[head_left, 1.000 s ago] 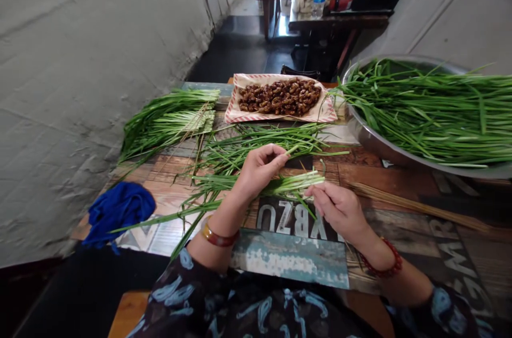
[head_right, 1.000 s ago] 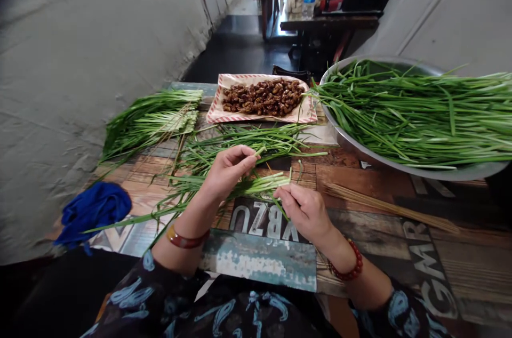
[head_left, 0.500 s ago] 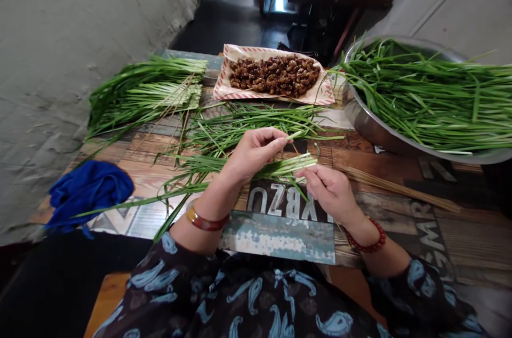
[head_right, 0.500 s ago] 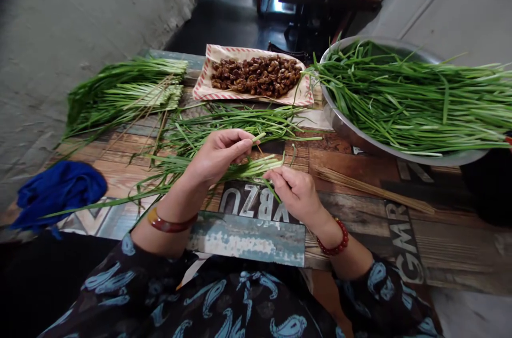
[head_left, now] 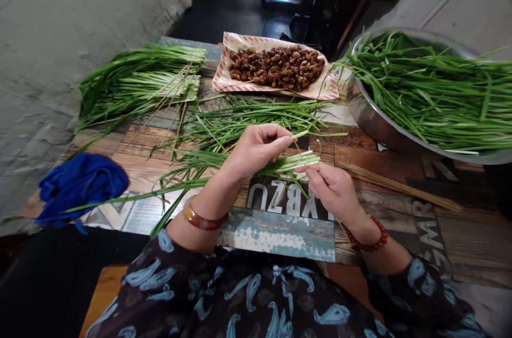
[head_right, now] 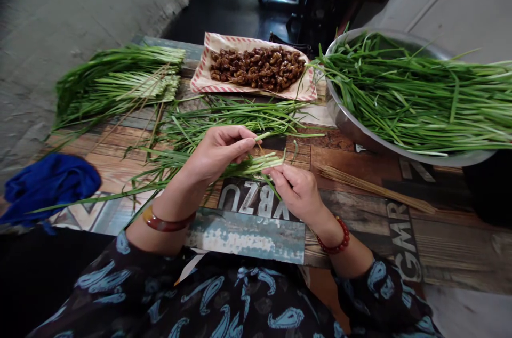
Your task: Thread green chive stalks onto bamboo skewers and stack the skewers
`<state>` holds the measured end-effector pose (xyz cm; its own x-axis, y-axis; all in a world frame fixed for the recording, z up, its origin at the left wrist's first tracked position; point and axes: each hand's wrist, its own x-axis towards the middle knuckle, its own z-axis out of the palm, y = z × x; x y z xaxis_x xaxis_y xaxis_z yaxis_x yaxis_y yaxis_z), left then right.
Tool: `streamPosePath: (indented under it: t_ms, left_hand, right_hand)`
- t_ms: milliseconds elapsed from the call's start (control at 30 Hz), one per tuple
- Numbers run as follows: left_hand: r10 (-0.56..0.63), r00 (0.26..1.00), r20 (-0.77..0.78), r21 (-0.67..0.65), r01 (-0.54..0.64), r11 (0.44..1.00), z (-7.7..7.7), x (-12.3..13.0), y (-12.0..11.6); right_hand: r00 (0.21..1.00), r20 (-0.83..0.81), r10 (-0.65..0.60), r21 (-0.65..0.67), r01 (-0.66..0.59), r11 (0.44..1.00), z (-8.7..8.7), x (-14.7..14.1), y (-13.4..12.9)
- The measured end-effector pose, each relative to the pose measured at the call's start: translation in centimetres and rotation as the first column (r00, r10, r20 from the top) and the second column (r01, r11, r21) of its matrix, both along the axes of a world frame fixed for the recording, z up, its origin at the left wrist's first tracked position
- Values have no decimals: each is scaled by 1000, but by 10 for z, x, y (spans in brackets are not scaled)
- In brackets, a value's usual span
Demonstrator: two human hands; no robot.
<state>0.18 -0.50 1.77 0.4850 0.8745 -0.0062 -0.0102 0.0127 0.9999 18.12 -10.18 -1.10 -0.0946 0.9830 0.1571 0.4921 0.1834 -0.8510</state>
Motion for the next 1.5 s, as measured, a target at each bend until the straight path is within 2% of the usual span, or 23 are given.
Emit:
streamPosePath:
  t_ms: [400,1000,1233,1367,1500]
  left_hand:
    - [17,1000,-9,17,-17,1000,2,4,-2]
    - [71,997,0,9,-71,997,2,5,-2]
    - [86,994,-65,76,-81,994,-1,5,-1]
    - [99,993,-72,148,-87,985,-1,6,-1]
    - [91,993,-70,164,-79,983,0,6,-1]
  right_hand:
    - [999,34,-13,31,12,999,6,-1,0]
    - [1000,-13,-17,69,18,997,7,-3,1]
    - [999,-27,-39,70,41,997,5,-4,1]
    - [999,-20,-50,72,51,996,4,-4,1]
    - [999,-13,-50,64,51,997,3,-5,1]
